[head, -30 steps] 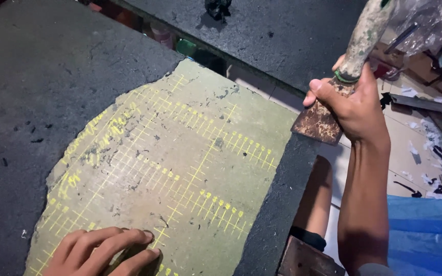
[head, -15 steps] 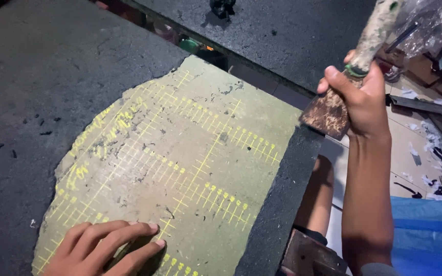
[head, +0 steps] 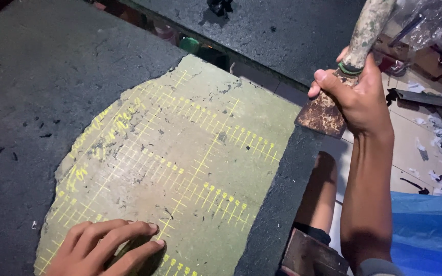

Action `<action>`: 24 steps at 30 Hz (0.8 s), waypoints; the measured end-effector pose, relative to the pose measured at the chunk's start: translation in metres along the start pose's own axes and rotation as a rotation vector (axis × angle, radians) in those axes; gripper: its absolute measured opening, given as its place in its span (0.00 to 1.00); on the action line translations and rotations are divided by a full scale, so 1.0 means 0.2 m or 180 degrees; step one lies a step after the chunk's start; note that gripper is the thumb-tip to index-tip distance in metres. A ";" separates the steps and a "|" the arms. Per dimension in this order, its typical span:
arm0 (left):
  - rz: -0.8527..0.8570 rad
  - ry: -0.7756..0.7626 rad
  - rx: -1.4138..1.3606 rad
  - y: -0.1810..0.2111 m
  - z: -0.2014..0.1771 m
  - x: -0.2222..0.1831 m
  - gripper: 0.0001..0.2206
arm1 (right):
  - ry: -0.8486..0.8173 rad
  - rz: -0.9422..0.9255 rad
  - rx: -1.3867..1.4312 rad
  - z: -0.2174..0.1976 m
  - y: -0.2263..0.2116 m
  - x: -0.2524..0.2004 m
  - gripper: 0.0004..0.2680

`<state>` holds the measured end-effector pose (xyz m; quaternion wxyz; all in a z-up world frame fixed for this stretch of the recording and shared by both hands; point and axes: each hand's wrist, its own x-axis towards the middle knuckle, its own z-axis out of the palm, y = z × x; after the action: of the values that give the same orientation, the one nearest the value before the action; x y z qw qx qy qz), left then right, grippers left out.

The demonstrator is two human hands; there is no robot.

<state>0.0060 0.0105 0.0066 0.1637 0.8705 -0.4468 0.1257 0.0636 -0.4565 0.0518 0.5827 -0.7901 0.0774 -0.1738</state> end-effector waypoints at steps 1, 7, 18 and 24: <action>-0.0003 0.0001 0.0004 -0.01 0.00 0.00 0.16 | -0.0003 -0.0003 0.0003 0.00 -0.02 0.00 0.14; 0.0148 0.0036 0.0074 -0.02 0.01 0.00 0.15 | 0.0097 0.0390 -0.0743 0.02 -0.06 -0.01 0.37; 0.0123 0.0025 0.0042 -0.01 0.01 -0.01 0.17 | 0.0095 0.0582 -0.0938 0.01 -0.06 -0.03 0.41; 0.0215 -0.0211 -0.0077 -0.04 0.00 -0.04 0.24 | 0.0079 -0.0024 -0.0002 0.01 0.06 -0.05 0.14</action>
<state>0.0091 0.0207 0.0029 0.1550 0.8565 -0.4826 0.0969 0.0563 -0.4543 0.0378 0.5809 -0.7883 0.0817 -0.1857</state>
